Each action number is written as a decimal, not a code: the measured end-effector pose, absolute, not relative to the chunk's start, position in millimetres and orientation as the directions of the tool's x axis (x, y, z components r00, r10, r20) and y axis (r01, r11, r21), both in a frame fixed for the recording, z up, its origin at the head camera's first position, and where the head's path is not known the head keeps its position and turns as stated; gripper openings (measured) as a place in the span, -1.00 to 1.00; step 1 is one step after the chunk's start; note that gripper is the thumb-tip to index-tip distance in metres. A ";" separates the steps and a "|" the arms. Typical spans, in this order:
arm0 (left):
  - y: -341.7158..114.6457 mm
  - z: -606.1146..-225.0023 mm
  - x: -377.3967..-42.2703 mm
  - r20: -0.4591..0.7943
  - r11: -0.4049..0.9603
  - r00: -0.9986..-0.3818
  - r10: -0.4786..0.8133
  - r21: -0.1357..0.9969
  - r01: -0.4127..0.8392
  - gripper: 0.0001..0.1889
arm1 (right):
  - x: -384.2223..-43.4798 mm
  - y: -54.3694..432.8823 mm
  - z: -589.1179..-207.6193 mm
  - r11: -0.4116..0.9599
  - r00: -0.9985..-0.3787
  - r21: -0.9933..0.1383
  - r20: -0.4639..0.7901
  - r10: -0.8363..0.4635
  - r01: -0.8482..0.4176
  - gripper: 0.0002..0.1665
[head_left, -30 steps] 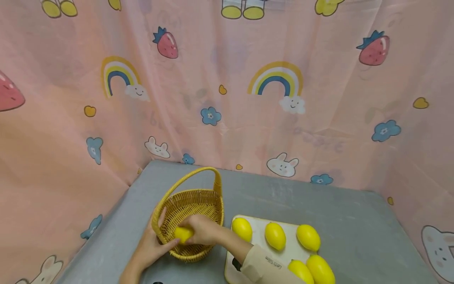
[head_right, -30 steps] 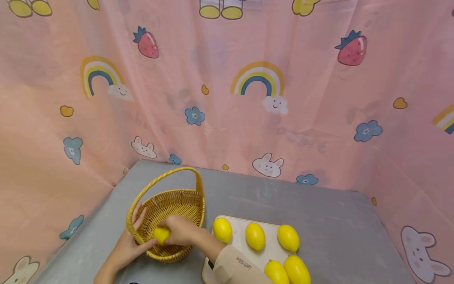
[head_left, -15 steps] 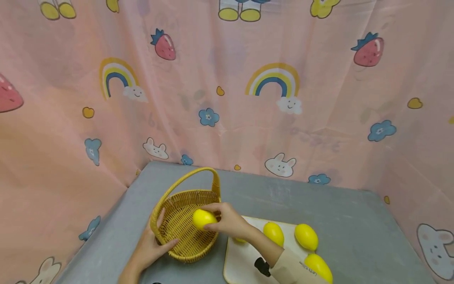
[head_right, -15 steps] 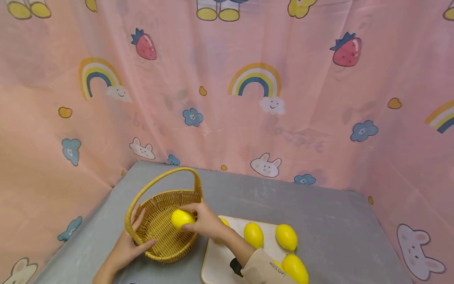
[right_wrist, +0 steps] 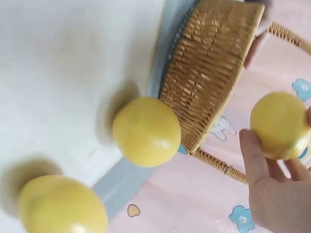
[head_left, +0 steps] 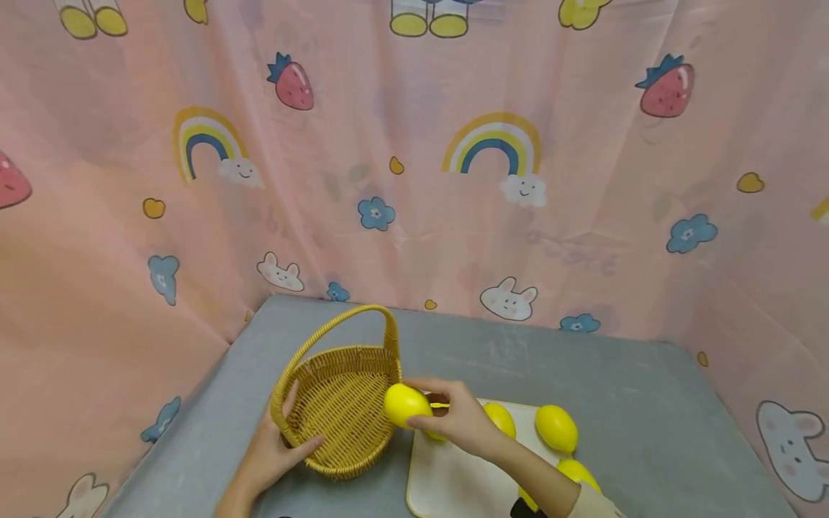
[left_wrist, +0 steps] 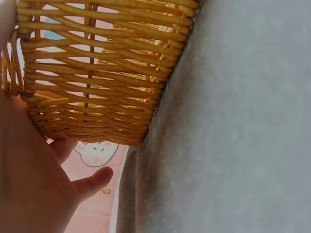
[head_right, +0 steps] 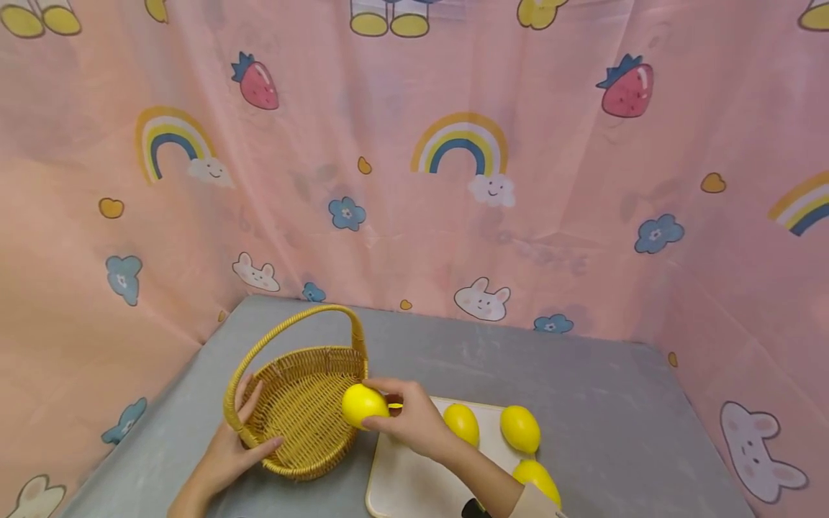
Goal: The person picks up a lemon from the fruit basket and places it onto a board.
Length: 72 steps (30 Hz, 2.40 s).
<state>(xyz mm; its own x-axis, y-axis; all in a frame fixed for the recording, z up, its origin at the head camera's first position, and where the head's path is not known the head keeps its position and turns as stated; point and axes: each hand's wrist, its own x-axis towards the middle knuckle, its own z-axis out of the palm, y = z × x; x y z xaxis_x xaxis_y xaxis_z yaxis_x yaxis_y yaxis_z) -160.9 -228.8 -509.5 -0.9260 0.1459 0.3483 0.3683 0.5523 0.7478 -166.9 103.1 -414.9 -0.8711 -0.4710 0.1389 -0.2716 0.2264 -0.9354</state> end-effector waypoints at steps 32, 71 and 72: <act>-229.1 -512.3 -161.7 0.351 0.568 -0.925 0.147 0.735 0.369 0.08 | -97.4 138.1 -477.5 0.289 -0.938 -0.950 0.008 -0.346 -0.115 -0.32; -227.7 -509.3 -160.6 0.333 0.558 -0.932 0.143 0.751 0.354 0.06 | -94.2 147.8 -481.8 0.554 -0.907 -0.758 0.115 -0.405 -0.343 -0.28; -227.6 -509.7 -160.6 0.337 0.558 -0.931 0.143 0.749 0.357 0.05 | -94.5 150.3 -478.6 0.557 -0.908 -0.754 0.123 -0.400 -0.348 -0.30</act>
